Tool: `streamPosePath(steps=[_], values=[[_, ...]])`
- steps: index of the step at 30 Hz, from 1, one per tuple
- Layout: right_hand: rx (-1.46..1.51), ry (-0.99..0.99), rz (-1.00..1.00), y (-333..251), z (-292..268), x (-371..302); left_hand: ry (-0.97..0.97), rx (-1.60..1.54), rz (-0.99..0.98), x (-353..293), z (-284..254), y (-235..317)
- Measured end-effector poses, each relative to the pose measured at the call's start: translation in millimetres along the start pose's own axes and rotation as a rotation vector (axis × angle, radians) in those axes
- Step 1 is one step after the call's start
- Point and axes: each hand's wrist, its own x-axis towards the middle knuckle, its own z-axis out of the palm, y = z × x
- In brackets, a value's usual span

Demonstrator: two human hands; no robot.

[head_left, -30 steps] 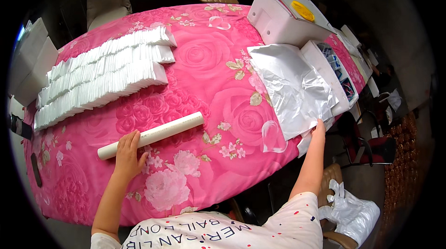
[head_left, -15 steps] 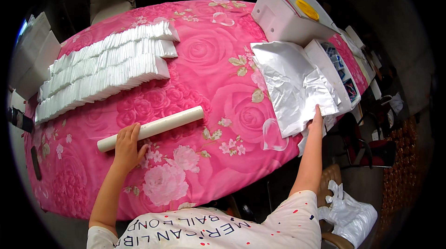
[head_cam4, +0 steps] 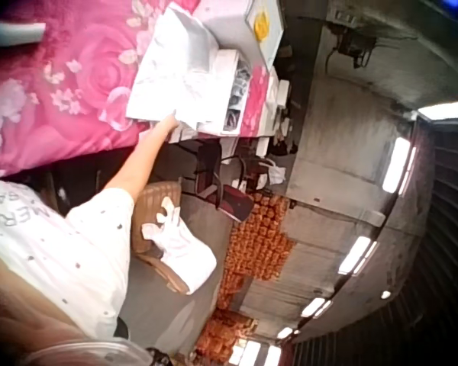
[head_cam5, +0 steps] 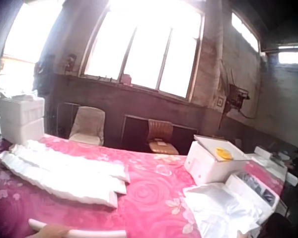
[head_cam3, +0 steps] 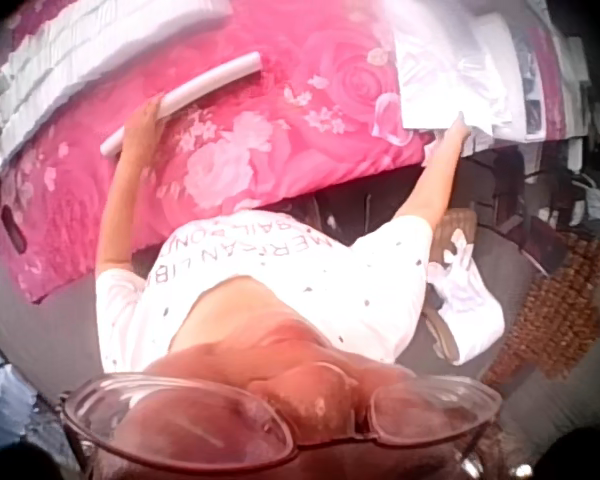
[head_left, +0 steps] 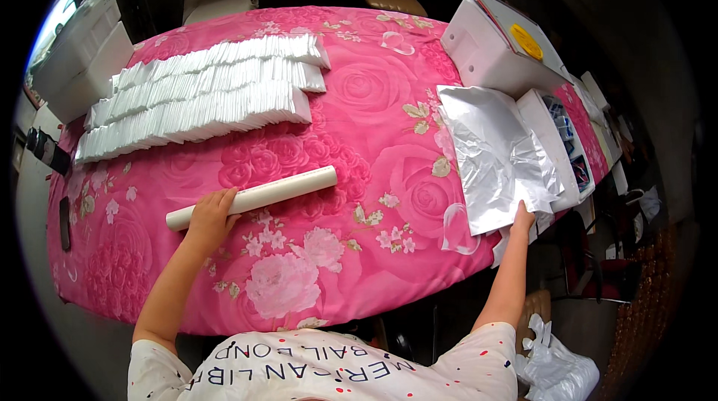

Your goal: The person repeatedly unrolls a clear plastic sheet, places a small white rectangular item on it, folds the plastic around the item, and sets the wrapped unit aside. The person continues this one-at-a-time wrapping process for many items on a pink floral tablecloth.

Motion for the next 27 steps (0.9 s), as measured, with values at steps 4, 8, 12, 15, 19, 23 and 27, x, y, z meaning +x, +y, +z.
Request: streamPosePath(steps=[4,8,12,15,19,23,27], values=[[0.021,-0.029,-0.149,-5,-44,69,0.005,-0.024,-0.105,-30,-12,-35],[-0.015,-0.186,-0.286,-109,-57,97,0.069,0.019,-0.279,-81,-36,-70],[-0.289,-0.168,-0.662,-260,-87,79,0.11,0.077,-0.366,-107,-46,-91],[-0.427,-0.188,-0.886,-358,-120,67,0.121,0.11,-0.397,-118,-38,-107],[-0.395,-0.255,-1.117,-471,-183,100,0.215,0.11,-0.318,-105,-33,-95],[-0.524,-0.157,-1.237,-561,-212,76,0.279,0.017,-0.193,-92,-38,-69],[-0.524,-0.329,-1.306,-560,-130,-49,0.281,-0.236,-0.129,-76,-48,-23]])
